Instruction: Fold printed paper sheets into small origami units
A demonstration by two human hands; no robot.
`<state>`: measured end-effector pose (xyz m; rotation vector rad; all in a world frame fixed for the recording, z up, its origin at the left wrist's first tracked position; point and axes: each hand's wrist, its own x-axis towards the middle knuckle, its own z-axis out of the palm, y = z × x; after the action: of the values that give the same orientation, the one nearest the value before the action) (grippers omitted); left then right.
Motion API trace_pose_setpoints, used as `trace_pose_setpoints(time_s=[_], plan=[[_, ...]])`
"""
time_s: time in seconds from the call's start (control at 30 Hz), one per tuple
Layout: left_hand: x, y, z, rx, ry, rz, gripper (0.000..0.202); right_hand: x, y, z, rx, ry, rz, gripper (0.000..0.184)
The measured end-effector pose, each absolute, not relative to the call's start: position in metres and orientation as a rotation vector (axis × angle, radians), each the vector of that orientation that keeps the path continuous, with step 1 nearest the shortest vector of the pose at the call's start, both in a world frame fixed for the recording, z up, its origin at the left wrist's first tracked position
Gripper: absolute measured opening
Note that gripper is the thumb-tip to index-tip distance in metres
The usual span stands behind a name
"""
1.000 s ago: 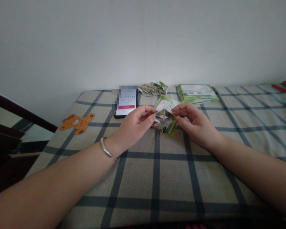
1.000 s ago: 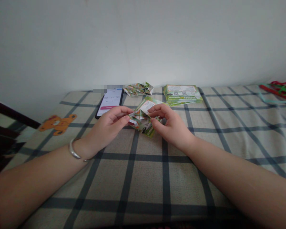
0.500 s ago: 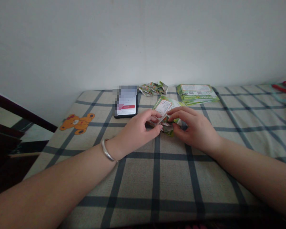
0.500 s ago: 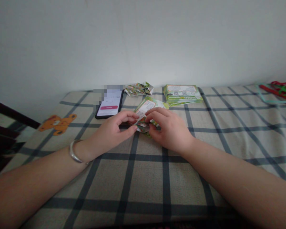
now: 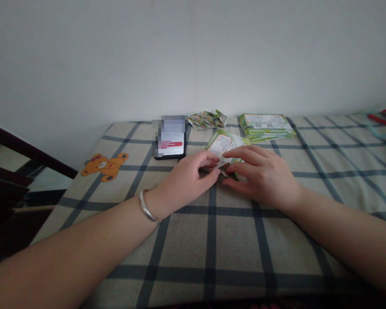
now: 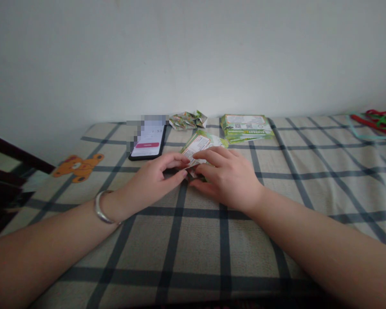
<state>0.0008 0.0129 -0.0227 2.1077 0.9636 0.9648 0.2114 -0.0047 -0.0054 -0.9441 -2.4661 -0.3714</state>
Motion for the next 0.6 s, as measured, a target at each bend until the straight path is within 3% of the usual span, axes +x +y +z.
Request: trace_pose_setpoints(time_s=[0.3,0.6], plan=[[0.0002,0.0114,-0.0217,2.148,0.971,0.945,0.018,0.206,-0.0082,-0.0051,-1.075,-2.427,-0.473,0.014],[-0.0007,0.0114,-0.0213,2.306,0.988,0.86,0.015,0.2022,-0.0045,-0.0079,-1.108,-2.439,-0.307,0.011]])
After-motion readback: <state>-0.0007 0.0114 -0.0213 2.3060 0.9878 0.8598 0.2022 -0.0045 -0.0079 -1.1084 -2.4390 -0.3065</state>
